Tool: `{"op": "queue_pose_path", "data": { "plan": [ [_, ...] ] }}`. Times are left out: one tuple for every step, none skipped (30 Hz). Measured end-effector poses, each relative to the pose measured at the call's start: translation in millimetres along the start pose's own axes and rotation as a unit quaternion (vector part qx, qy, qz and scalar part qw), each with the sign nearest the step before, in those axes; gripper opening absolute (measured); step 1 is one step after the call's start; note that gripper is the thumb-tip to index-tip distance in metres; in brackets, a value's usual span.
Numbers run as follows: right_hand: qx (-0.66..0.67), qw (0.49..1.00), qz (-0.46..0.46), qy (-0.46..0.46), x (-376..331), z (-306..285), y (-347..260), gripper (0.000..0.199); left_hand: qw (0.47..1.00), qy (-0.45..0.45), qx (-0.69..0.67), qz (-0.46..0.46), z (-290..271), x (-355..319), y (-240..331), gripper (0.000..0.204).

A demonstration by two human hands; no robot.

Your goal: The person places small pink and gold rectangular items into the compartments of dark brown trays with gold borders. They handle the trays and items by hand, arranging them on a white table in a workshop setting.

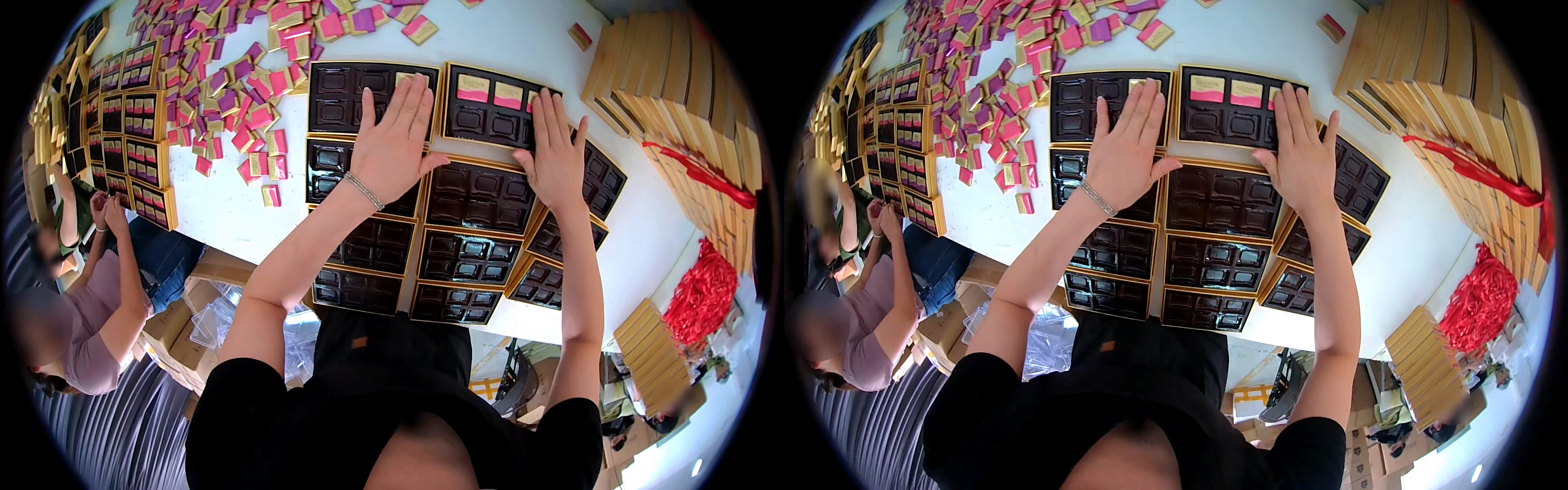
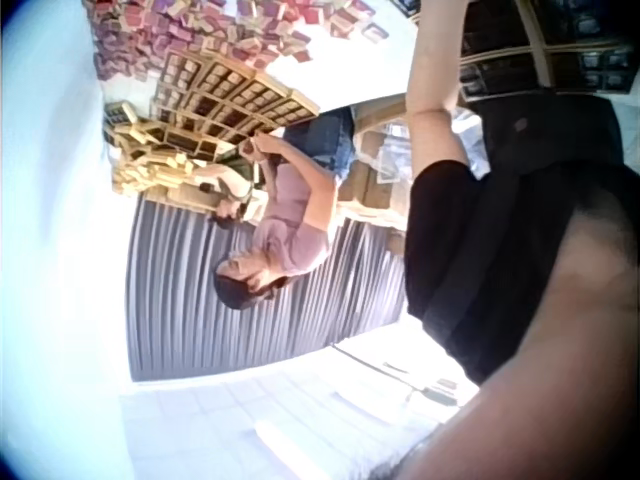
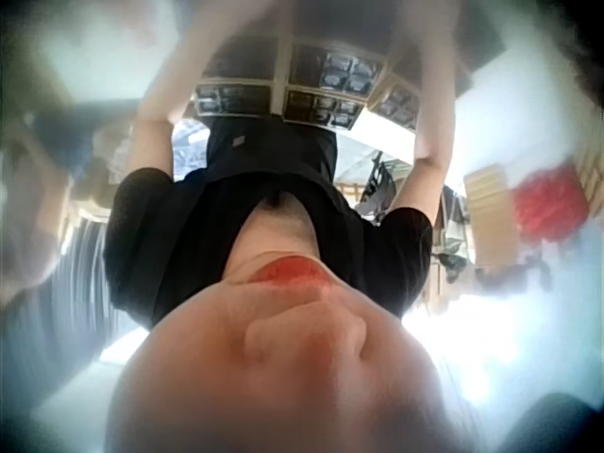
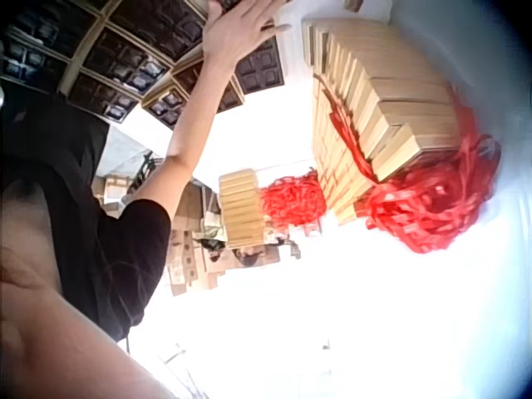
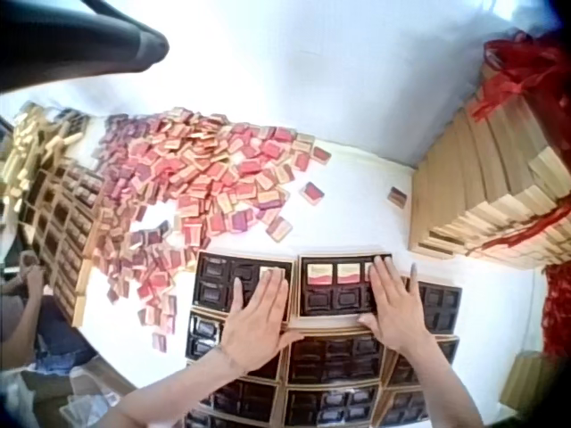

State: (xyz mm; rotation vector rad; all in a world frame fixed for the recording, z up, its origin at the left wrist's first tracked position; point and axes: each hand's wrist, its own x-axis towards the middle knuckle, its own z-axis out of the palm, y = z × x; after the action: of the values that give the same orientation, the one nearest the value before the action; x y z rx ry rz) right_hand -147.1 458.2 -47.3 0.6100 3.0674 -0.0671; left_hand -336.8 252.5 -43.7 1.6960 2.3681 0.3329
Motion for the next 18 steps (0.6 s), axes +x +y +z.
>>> {"op": "queue_pose_path", "data": {
  "plan": [
    [-0.001, 1.0, -0.008, -0.003, -0.1, -3.7, -0.5, 0.069, 1.0, -0.008, 0.01, 0.003, -5.7, 0.2, -0.7, 0.087],
    [-0.007, 1.0, -0.016, -0.001, 3.7, -10.3, 2.8, 0.064, 1.0, 0.007, 0.011, -0.004, -12.3, 4.4, -5.0, 0.086],
    [-0.013, 1.0, -0.023, -0.001, 10.0, -16.6, 4.4, 0.06, 0.998, 0.057, -0.03, -0.011, -21.1, 13.4, -11.7, 0.07],
    [0.049, 0.997, -0.012, 0.061, 29.4, -21.3, 8.3, 0.04, 0.996, 0.08, 0.038, 0.014, -28.8, 34.0, -30.5, 0.058],
    [0.095, 0.99, 0.008, 0.108, 51.7, -26.8, 8.8, 0.032, 0.99, 0.093, 0.099, 0.039, -32.6, 56.7, -49.3, 0.048],
    [0.145, 0.977, 0.025, 0.156, 79.9, -24.4, 7.5, 0.025, 0.988, 0.112, 0.076, 0.075, -37.2, 82.3, -60.3, 0.043],
    [0.161, 0.965, 0.003, 0.207, 108.9, -20.2, 4.5, 0.023, 0.982, 0.138, 0.054, 0.12, -37.2, 113.7, -70.5, 0.038],
    [0.181, 0.948, -0.024, 0.26, 140.8, -12.8, -0.7, 0.023, 0.966, 0.146, 0.051, 0.208, -29.6, 138.3, -84.8, 0.034],
    [0.162, 0.951, -0.044, 0.259, 168.0, 1.1, -4.5, 0.026, 0.943, 0.149, 0.047, 0.293, -22.2, 155.1, -95.2, 0.032],
    [0.142, 0.954, -0.062, 0.256, 186.6, 15.9, -7.6, 0.029, 0.949, 0.133, 0.043, 0.282, -12.4, 159.7, -100.8, 0.035],
    [0.142, 0.958, -0.066, 0.239, 197.4, 25.2, -9.5, 0.027, 0.955, 0.117, 0.04, 0.271, -2.4, 161.8, -106.3, 0.04],
    [0.144, 0.962, -0.07, 0.221, 204.8, 33.2, -15.4, 0.025, 0.96, 0.099, 0.036, 0.26, -3.1, 159.7, -107.4, 0.045],
    [0.146, 0.965, -0.074, 0.202, 209.7, 39.3, -19.0, 0.022, 0.972, 0.062, 0.034, 0.224, -4.6, 158.8, -108.6, 0.043],
    [0.163, 0.971, -0.031, 0.173, 208.4, 41.6, -19.5, 0.024, 0.982, 0.023, 0.029, 0.186, -15.6, 152.8, -100.9, 0.041],
    [0.177, 0.973, 0.007, 0.147, 207.1, 38.6, -15.2, 0.025, 0.989, -0.01, 0.027, 0.145, -25.2, 145.7, -95.8, 0.039],
    [0.189, 0.974, 0.045, 0.121, 205.7, 35.3, -10.6, 0.027, 0.987, 0.047, -0.122, 0.09, -29.9, 135.2, -99.0, 0.034],
    [0.327, 0.938, 0.07, 0.092, 201.7, 33.4, -6.6, 0.028, 0.957, 0.101, -0.27, 0.033, -34.5, 119.2, -105.9, 0.03],
    [0.457, 0.882, 0.095, 0.058, 197.6, 31.4, -3.4, 0.028, 0.899, 0.152, -0.41, -0.025, -37.4, 102.7, -112.5, 0.027]
  ]
}}
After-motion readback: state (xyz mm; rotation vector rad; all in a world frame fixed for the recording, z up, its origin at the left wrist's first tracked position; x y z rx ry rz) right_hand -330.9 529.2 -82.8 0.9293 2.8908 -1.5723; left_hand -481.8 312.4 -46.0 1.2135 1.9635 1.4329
